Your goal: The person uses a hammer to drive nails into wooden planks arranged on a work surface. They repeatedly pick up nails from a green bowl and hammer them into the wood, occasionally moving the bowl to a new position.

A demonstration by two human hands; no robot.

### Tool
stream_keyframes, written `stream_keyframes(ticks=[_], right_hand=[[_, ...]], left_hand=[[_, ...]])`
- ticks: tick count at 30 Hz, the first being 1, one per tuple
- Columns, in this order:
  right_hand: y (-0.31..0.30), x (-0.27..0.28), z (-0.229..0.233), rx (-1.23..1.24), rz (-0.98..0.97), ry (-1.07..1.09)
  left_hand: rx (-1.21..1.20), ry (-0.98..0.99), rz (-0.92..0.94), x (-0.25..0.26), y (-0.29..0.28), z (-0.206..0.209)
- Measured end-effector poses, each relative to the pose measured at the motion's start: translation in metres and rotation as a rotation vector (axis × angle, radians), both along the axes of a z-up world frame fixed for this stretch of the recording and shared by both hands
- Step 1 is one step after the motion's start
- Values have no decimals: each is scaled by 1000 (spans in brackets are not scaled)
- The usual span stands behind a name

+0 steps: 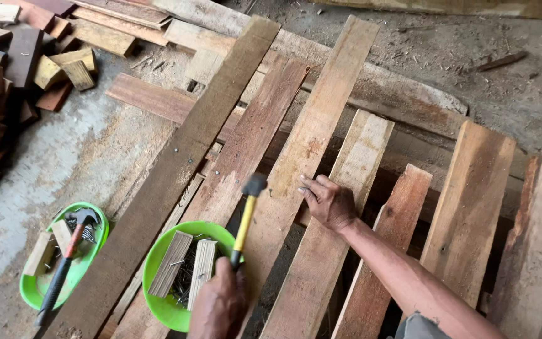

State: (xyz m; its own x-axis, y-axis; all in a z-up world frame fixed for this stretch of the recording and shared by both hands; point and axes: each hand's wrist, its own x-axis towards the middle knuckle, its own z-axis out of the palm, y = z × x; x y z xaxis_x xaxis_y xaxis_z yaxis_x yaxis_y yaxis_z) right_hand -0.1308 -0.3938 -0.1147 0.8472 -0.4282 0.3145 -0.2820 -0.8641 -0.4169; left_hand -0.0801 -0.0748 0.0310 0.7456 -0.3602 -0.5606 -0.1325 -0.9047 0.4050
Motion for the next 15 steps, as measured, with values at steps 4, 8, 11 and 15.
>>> stream_keyframes(ticks=[4, 8, 11, 15], right_hand=[[1, 2, 2, -89, 22, -47], [-1, -2, -6, -120, 39, -42], [6, -8, 0, -121, 54, -73], [1, 2, 19, -98, 60, -105]], left_hand=[[-153, -165, 126, 5, -7, 55], [-330, -645, 204, -10, 6, 11], [111, -387, 19, -14, 13, -41], [-46, -201, -63, 3, -5, -12]])
